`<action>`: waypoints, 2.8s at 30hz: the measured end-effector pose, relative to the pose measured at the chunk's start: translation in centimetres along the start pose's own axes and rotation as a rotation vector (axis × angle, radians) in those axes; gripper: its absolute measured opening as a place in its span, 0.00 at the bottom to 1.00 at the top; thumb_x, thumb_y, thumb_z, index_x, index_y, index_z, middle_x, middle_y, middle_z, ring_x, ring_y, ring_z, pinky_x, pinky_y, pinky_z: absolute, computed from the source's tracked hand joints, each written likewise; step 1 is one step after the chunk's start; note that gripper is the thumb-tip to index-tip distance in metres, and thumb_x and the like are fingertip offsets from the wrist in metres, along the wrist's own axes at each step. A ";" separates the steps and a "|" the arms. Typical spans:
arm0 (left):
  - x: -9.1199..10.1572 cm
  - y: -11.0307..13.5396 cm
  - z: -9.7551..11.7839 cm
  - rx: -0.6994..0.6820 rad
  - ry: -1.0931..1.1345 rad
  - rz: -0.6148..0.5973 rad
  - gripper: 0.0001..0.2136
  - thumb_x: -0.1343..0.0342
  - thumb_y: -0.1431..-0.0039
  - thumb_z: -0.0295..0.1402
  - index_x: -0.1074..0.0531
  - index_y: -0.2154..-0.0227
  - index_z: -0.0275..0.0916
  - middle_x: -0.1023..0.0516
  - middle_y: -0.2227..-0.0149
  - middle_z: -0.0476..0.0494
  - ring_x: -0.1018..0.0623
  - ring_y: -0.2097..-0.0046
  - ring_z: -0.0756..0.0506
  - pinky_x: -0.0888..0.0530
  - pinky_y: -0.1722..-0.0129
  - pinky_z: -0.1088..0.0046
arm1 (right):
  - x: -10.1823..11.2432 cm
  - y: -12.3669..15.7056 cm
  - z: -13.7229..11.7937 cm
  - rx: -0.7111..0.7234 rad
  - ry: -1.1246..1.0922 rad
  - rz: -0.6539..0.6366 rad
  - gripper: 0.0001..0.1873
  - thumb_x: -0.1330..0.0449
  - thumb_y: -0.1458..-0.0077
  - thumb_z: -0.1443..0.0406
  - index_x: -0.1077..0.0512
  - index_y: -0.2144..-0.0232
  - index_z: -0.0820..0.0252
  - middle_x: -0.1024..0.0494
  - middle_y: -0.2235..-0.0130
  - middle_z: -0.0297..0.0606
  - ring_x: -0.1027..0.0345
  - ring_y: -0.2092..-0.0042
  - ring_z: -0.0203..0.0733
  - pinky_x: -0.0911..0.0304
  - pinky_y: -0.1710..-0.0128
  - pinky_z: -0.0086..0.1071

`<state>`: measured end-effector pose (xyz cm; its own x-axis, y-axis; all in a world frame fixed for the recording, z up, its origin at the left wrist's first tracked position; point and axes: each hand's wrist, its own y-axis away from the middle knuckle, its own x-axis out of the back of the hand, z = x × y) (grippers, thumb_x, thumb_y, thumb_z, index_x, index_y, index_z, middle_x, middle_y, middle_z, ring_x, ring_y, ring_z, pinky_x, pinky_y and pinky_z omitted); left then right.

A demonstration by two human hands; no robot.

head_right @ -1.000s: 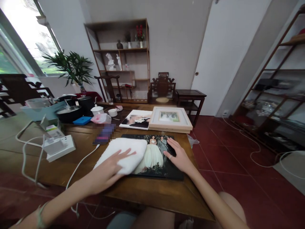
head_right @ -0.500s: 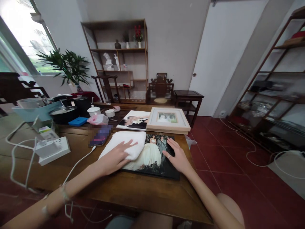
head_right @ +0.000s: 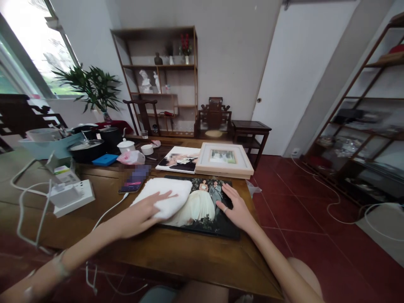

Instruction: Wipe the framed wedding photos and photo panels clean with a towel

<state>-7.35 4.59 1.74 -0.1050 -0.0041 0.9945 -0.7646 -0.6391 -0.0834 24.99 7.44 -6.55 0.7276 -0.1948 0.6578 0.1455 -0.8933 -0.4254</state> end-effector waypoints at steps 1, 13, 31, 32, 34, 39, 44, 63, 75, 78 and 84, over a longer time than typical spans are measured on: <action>-0.2 -1.2 -1.0 0.027 -0.011 -0.003 0.15 0.57 0.37 0.34 0.25 0.67 0.37 0.46 0.39 0.42 0.46 0.38 0.42 0.45 0.41 0.61 | 0.0 0.0 0.0 0.004 -0.002 0.000 0.29 0.44 0.49 0.53 0.37 0.46 0.58 0.39 0.41 0.44 0.49 0.39 0.48 0.52 0.40 0.48; -1.5 -0.9 -1.5 0.050 -0.049 0.027 0.11 0.54 0.40 0.29 0.25 0.67 0.38 0.50 0.38 0.47 0.51 0.37 0.41 0.51 0.40 0.55 | -0.1 0.0 -0.2 -0.025 0.006 -0.004 0.30 0.44 0.49 0.54 0.37 0.46 0.61 0.39 0.41 0.46 0.49 0.39 0.48 0.52 0.40 0.48; -1.4 -5.6 -3.3 0.020 -0.030 0.087 0.12 0.54 0.39 0.33 0.25 0.63 0.39 0.43 0.40 0.44 0.47 0.38 0.42 0.48 0.40 0.57 | 0.0 0.0 -0.1 -0.001 0.004 0.010 0.29 0.44 0.50 0.53 0.36 0.47 0.56 0.38 0.42 0.44 0.47 0.40 0.49 0.51 0.41 0.49; -1.6 -5.8 -3.0 0.028 -0.036 0.086 0.12 0.54 0.39 0.34 0.25 0.63 0.39 0.43 0.40 0.44 0.47 0.38 0.41 0.49 0.40 0.57 | 0.0 0.0 -0.1 -0.005 0.006 0.008 0.29 0.44 0.50 0.53 0.36 0.47 0.57 0.38 0.42 0.44 0.47 0.40 0.49 0.51 0.41 0.49; -1.9 -5.4 -1.5 0.017 -0.039 0.067 0.11 0.52 0.40 0.34 0.25 0.63 0.39 0.45 0.39 0.45 0.48 0.38 0.40 0.49 0.40 0.55 | 0.0 0.0 -0.2 -0.013 0.009 0.004 0.29 0.44 0.50 0.53 0.36 0.47 0.58 0.38 0.42 0.45 0.47 0.40 0.49 0.50 0.41 0.49; -2.3 -1.9 5.5 -0.101 -0.023 0.023 0.10 0.51 0.42 0.32 0.24 0.66 0.40 0.49 0.38 0.47 0.51 0.37 0.35 0.52 0.40 0.50 | 0.0 0.1 0.1 -0.004 0.002 0.005 0.29 0.44 0.49 0.53 0.37 0.46 0.57 0.38 0.41 0.44 0.47 0.40 0.49 0.51 0.40 0.49; -2.2 -1.6 7.7 -0.176 0.021 0.009 0.11 0.51 0.42 0.34 0.26 0.59 0.42 0.49 0.38 0.45 0.50 0.37 0.35 0.49 0.41 0.50 | -0.1 0.1 0.2 0.010 -0.004 0.003 0.29 0.44 0.49 0.53 0.37 0.46 0.55 0.39 0.41 0.43 0.48 0.40 0.49 0.51 0.40 0.50; -3.3 -4.8 9.5 -0.076 -0.056 -0.020 0.11 0.51 0.43 0.32 0.24 0.66 0.35 0.47 0.39 0.37 0.48 0.39 0.28 0.46 0.45 0.44 | 0.1 0.0 -0.3 0.008 -0.010 -0.011 0.27 0.45 0.48 0.57 0.37 0.46 0.58 0.38 0.41 0.45 0.48 0.39 0.48 0.52 0.40 0.49; -1.5 -10.2 5.9 0.009 -0.099 -0.023 0.14 0.57 0.38 0.37 0.27 0.59 0.39 0.41 0.41 0.43 0.40 0.41 0.36 0.38 0.48 0.52 | -0.1 -0.2 0.3 -0.007 -0.053 -0.002 0.22 0.51 0.44 0.61 0.35 0.47 0.58 0.36 0.43 0.43 0.48 0.39 0.46 0.54 0.40 0.50; -2.3 -13.1 4.9 0.056 -0.141 0.045 0.16 0.58 0.37 0.39 0.27 0.59 0.37 0.39 0.42 0.41 0.38 0.43 0.35 0.36 0.49 0.52 | -0.1 -0.2 0.4 0.010 -0.063 0.009 0.22 0.51 0.45 0.62 0.34 0.48 0.56 0.35 0.43 0.41 0.48 0.40 0.45 0.54 0.40 0.50; -3.6 -12.5 8.3 0.083 -0.228 0.075 0.15 0.55 0.40 0.35 0.27 0.59 0.35 0.38 0.43 0.36 0.39 0.44 0.31 0.38 0.50 0.48 | -0.1 -0.3 0.7 0.055 -0.095 0.001 0.23 0.50 0.47 0.63 0.35 0.47 0.53 0.35 0.43 0.40 0.46 0.40 0.47 0.52 0.41 0.50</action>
<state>7.86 6.26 -0.23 -0.0061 -0.2216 0.9751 -0.7041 -0.6915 -0.1615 25.37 7.99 -6.94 0.7874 -0.1545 0.5968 0.1794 -0.8688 -0.4616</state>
